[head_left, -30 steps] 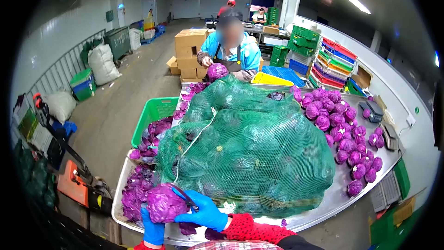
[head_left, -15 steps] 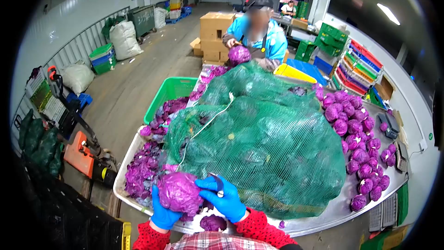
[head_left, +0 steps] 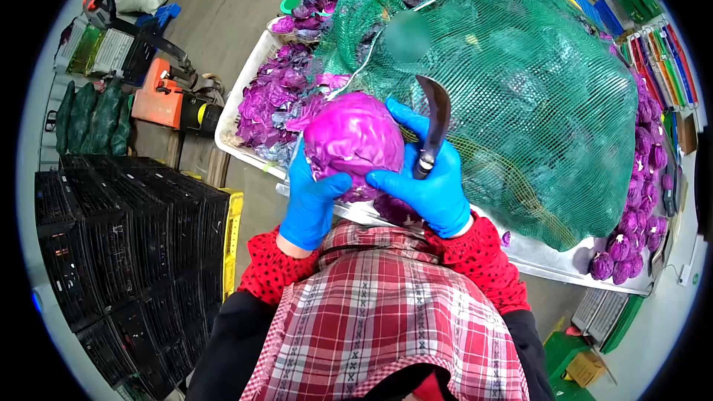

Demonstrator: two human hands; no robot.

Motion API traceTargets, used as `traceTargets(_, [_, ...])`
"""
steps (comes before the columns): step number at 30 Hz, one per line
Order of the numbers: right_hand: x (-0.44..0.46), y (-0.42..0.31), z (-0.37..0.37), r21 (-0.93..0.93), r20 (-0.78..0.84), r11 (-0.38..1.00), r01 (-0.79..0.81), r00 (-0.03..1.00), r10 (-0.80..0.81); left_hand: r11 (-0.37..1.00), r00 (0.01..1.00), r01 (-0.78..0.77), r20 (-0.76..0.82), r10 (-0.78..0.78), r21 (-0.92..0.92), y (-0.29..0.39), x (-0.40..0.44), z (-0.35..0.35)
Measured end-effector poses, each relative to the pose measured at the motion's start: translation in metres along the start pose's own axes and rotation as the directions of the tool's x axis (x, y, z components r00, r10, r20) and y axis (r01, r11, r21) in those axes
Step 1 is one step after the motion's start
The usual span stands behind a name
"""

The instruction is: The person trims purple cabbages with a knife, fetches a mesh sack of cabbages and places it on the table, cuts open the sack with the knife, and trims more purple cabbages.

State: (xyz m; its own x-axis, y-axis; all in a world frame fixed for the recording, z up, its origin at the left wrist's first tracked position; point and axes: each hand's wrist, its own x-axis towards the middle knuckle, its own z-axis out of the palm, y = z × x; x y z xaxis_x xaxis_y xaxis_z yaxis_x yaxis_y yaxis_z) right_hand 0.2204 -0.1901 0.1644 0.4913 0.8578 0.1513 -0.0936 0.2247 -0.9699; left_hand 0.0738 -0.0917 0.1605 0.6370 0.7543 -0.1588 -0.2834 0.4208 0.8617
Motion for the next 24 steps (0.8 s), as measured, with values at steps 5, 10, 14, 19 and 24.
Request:
traceTargets(5, [-0.002, 0.000, -0.003, 0.017, 0.158, 0.992, -0.123, 0.980, 0.119, 0.990, 0.996, -0.056, -0.058, 0.064, 0.129, -0.015, -0.008, -0.026])
traceTargets(10, [-0.021, 0.019, -0.004, 0.098, 0.106, 0.916, -0.388, 0.920, 0.378, 0.924, 0.982, -0.185, 0.023, 0.189, 0.335, -0.023, -0.018, -0.059])
traceTargets(14, [-0.027, 0.023, -0.002, 0.098, 0.099, 0.905, -0.414, 0.909, 0.405, 0.690, 0.963, 0.237, 0.072, -0.259, -0.684, -0.047, -0.025, -0.070])
traceTargets(19, [-0.030, 0.020, -0.004, 0.165, 0.105, 0.911, -0.378, 0.925, 0.364, 0.858, 0.958, 0.280, 0.063, -0.281, -0.430, -0.045, -0.022, -0.060])
traceTargets(24, [-0.025, 0.034, -0.007, 0.212, 0.092, 0.948, -0.239, 0.970, 0.224, 0.836, 0.958, 0.274, 0.060, -0.280, -0.475, -0.045, -0.020, -0.066])
